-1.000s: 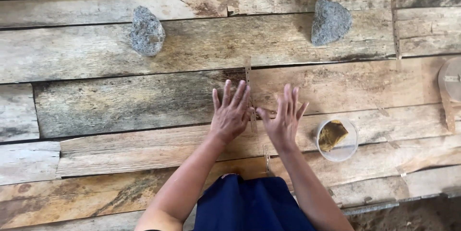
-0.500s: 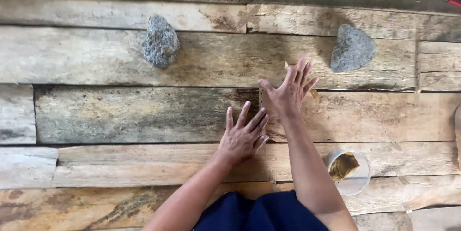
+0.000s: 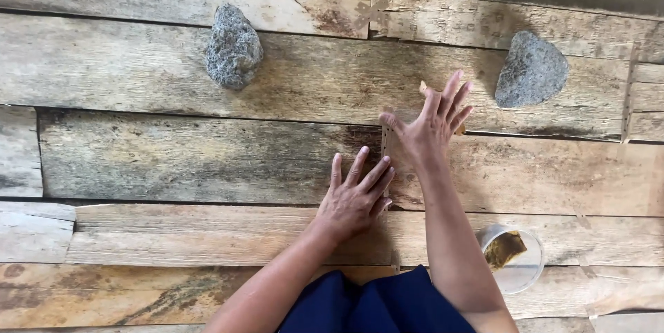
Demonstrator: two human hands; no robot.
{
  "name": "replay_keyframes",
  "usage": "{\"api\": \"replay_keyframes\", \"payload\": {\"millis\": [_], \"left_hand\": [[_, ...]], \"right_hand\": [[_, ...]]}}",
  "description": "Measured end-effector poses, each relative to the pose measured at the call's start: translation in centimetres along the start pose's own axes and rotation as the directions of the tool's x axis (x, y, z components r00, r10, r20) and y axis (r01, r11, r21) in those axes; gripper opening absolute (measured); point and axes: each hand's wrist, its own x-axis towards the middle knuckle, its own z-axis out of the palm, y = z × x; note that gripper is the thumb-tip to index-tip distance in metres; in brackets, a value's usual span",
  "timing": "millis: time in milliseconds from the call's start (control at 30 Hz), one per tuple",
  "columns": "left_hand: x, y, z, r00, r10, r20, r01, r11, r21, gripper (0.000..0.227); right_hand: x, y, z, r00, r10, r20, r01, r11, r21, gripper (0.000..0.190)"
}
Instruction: Applying adhesive to thin wood veneer strips using an applicator stick and bonding them to a wooden board.
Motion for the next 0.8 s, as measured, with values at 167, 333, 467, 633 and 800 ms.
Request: {"api": "replay_keyframes", "payload": {"millis": [167, 333, 467, 633, 800], "left_hand": [[0.0, -0.2, 0.1, 1.000, 0.012, 0.028, -0.013, 1.000, 0.004, 0.060], [0.0, -0.5, 1.2, 0.997, 0.013, 0.075, -0.012, 1.000, -0.019, 0.065], [-0.2, -1.0, 2.1, 0.998, 0.003, 0.056, 0.000, 0.999, -0.043, 0.083], [-0.3, -1.4, 1.9, 1.000, 0.008, 0.003, -0.008, 0.995, -0.101, 0.080], [-0.6, -0.9, 0.8, 0.998, 0.012, -0.055, -0.018, 0.993, -0.114, 0.066]], "right_hand": [[3.4, 0.5, 1.9, 0.995, -0.039, -0.087, 0.037, 0.999, -0.019, 0.110], [1.0, 0.6, 0.8, 0.983, -0.129, -0.130, 0.125, 0.991, -0.041, 0.119], [-3.7, 1.1, -0.2, 0.980, -0.169, -0.107, 0.160, 0.983, -0.093, 0.112], [-8.9, 3.7, 1.1, 0.989, -0.141, -0.051, 0.139, 0.990, -0.035, 0.109], [-13.8, 1.7, -1.9, 0.988, -0.156, 0.002, 0.156, 0.986, -0.058, 0.105]]}}
